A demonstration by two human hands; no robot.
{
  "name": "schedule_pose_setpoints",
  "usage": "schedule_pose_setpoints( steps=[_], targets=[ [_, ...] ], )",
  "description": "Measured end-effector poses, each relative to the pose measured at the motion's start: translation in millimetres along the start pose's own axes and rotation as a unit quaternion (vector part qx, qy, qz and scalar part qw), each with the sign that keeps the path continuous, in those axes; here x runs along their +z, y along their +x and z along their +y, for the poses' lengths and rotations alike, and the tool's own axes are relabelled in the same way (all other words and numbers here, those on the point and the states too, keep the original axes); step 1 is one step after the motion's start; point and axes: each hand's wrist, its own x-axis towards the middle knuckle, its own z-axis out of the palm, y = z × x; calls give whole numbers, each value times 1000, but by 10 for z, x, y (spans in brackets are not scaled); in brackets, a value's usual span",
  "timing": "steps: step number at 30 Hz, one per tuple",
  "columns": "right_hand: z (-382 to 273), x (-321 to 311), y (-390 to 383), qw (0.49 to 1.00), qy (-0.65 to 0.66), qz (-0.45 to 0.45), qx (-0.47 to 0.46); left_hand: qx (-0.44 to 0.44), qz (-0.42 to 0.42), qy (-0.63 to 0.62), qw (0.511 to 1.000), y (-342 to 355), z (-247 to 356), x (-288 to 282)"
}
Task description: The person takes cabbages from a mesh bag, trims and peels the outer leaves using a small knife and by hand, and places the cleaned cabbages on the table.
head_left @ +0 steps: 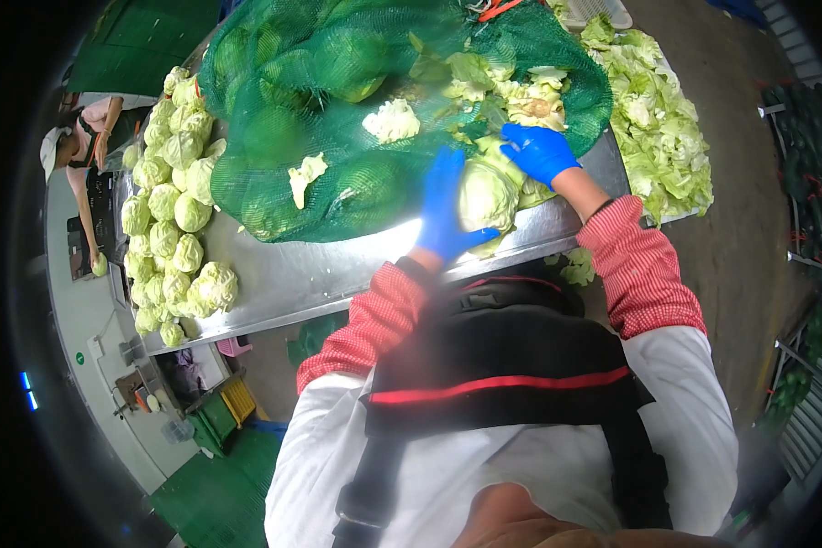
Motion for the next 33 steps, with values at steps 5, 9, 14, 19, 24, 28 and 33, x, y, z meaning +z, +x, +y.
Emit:
schedule_pose_setpoints(
  steps=[5,9,14,19,24,28,33],
  targets=[
    [-80,20,-217,960,172,173,138,-180,34,-141,973,27,20,-52],
    [-373,-4,-674,951,269,69,139,-376,137,-375,836,84,-154,166],
    [-157,-82,-742,948,283,14,144,-398,-110,-360,837,113,181,-154],
    [-88,-128,-670,953,301,22,24,64,-100,32,992,538,78,-148],
    [-204,-87,-922,964,177,185,68,-43,-191,53,979,660,199,-56],
    [-397,25,-1272,971,-80,206,89,-182,-169,128,960,661,496,56],
    [-348,250,-1287,960,-69,245,113,-176,-141,209,951,714,651,189]
  ],
)
